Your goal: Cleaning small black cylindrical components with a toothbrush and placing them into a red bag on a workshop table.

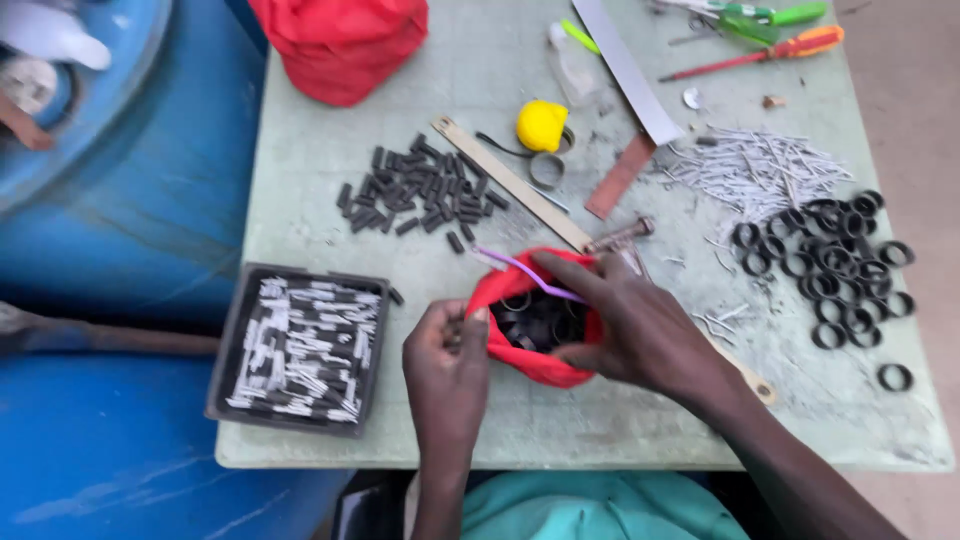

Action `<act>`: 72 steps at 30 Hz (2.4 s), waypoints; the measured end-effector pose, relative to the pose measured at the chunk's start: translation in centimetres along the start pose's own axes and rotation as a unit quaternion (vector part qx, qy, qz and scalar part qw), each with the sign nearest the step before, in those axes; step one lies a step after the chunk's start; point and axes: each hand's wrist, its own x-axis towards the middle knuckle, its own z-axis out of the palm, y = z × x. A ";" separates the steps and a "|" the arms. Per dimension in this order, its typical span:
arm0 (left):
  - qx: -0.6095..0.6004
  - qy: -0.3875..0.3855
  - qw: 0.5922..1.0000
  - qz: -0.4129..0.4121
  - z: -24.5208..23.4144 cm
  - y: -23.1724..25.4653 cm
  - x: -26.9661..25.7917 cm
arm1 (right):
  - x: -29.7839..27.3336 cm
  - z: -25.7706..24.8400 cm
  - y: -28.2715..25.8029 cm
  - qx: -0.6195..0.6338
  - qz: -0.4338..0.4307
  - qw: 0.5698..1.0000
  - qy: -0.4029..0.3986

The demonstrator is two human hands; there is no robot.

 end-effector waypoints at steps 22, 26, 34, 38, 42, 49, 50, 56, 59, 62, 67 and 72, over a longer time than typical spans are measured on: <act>0.136 0.056 0.988 0.046 -0.3 3.6 1.5 | 0.0 -0.1 1.7 0.414 -0.010 0.873 0.258; 0.224 0.001 0.974 0.044 0.0 2.9 2.4 | 0.5 0.3 2.6 0.353 -0.001 0.907 0.228; 0.158 -0.047 0.986 0.012 0.5 2.9 2.6 | 1.1 -2.2 -2.6 0.067 0.092 0.993 0.017; 0.213 -0.106 0.970 -0.053 0.2 4.3 2.5 | 1.9 -0.9 -0.6 0.047 0.104 0.993 0.022; 0.305 -0.103 0.945 -0.051 -0.2 4.9 2.2 | 1.1 -0.3 1.0 0.122 0.081 0.986 0.073; 0.253 -0.077 0.964 -0.016 -0.9 5.4 1.9 | -0.8 -0.1 2.9 0.338 0.103 0.909 0.222; 0.254 -0.076 0.964 -0.015 -0.2 5.3 2.1 | -0.5 -0.1 2.5 0.339 0.102 0.908 0.223; 0.334 0.045 0.941 0.041 1.2 -0.2 6.1 | 1.4 3.0 3.9 0.346 0.105 0.913 0.189; 0.296 0.065 0.952 0.053 -0.1 2.4 6.6 | 2.2 1.7 3.0 0.402 0.082 0.885 0.218; 0.325 0.090 0.936 0.102 -0.6 2.8 8.6 | 4.2 1.0 1.9 0.413 0.014 0.881 0.230; 0.288 0.130 0.926 0.206 -2.6 6.5 8.0 | 7.0 1.3 1.5 0.400 0.000 0.884 0.241; 0.288 0.088 0.901 0.313 -1.3 5.0 5.2 | 6.0 -0.8 0.3 0.336 -0.016 0.888 0.314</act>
